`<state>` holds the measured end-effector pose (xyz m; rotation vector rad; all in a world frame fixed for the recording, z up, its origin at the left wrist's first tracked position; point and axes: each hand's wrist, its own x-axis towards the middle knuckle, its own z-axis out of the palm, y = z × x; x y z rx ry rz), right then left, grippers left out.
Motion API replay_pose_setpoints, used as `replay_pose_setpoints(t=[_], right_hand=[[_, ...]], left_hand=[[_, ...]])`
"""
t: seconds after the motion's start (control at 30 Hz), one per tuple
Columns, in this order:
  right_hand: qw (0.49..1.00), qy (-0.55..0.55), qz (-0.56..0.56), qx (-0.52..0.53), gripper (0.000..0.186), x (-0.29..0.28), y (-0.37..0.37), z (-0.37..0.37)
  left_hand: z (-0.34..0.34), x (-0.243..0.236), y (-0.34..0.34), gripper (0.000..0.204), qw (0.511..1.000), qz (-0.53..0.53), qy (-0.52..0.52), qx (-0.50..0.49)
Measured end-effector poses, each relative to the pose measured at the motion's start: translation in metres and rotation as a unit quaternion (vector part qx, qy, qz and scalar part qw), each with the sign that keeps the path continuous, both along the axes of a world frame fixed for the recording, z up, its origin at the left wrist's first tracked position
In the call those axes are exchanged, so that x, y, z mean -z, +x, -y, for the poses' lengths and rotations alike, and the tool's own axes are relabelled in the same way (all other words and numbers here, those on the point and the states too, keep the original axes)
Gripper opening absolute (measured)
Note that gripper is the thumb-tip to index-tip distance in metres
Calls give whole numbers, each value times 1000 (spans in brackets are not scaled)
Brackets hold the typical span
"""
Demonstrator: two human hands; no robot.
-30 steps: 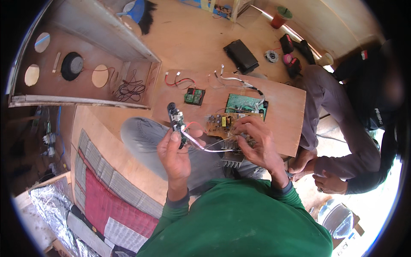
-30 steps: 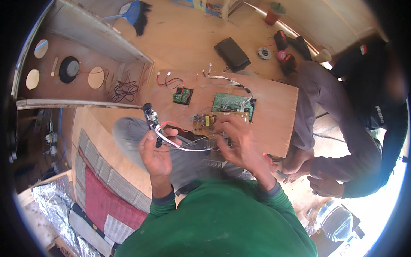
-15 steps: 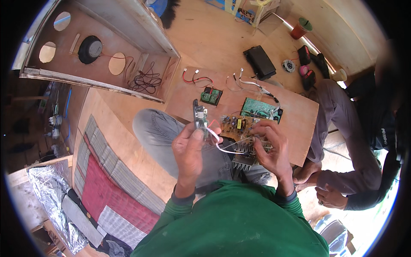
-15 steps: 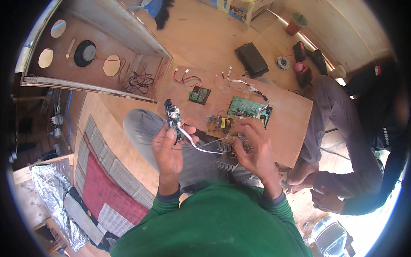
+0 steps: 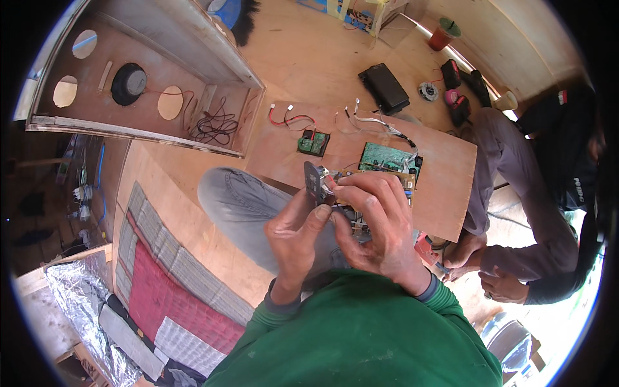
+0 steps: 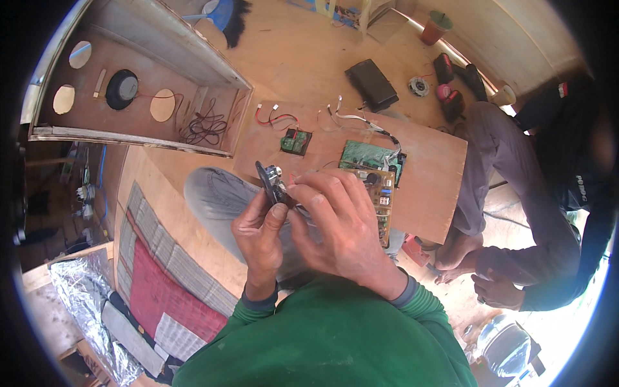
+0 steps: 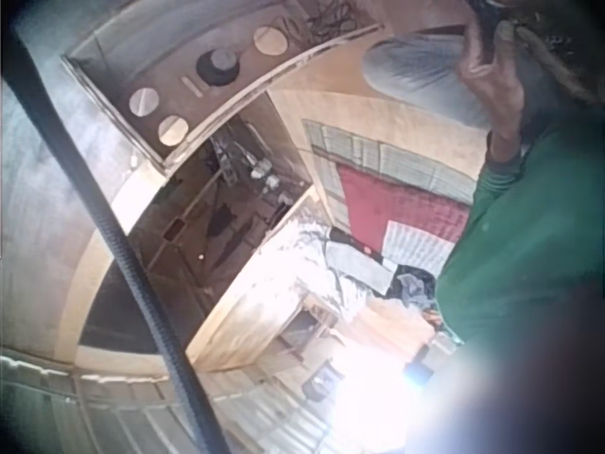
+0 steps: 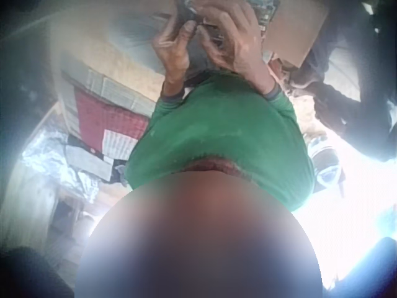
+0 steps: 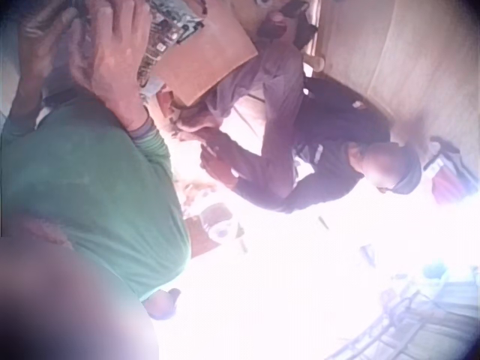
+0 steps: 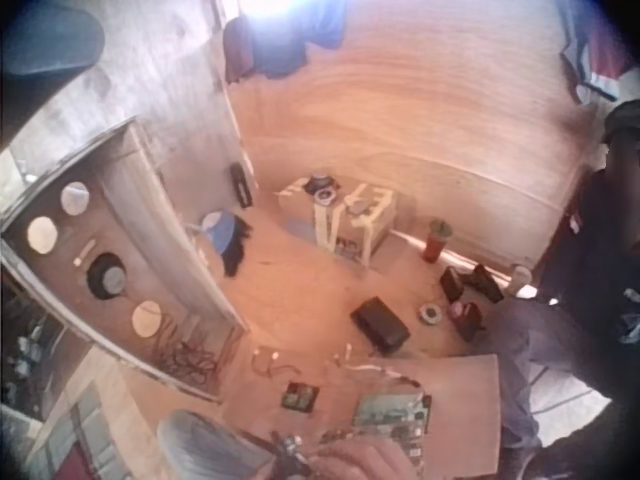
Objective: The person sits on the floor and works on a circuit board, using wire cutters to trim wires and a lighter to heat-shrink insulation. They handle a small circuit board and various wires, stripping and preparing connections.
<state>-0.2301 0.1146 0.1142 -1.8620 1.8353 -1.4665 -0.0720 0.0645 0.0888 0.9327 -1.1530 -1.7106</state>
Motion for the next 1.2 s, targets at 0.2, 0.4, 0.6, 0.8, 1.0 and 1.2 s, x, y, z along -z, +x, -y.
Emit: replay_pose_setpoints(t=[0.2,0.4,0.6,0.8,1.0,1.2], right_hand=[[997,15,80,-8,36,8,3,-3],[988,14,151,5,27,6,5,-1],[989,17,145,21,24,-2,10,-3],[995,17,96,28,23,-9,5,-4],[996,-8,88,3,27,-3,8,-6],[991,13,131,26,29,-6,14,-11]], left_hand=[[-3,-1,4,43,1000,-13,-24,-10],[-3,2,6,45,999,22,-31,23],[-5,24,12,47,997,-42,-64,24],[5,22,5,48,942,139,-304,-18],[-1,12,8,45,907,209,-360,-62],[2,17,8,38,905,155,-392,-67]])
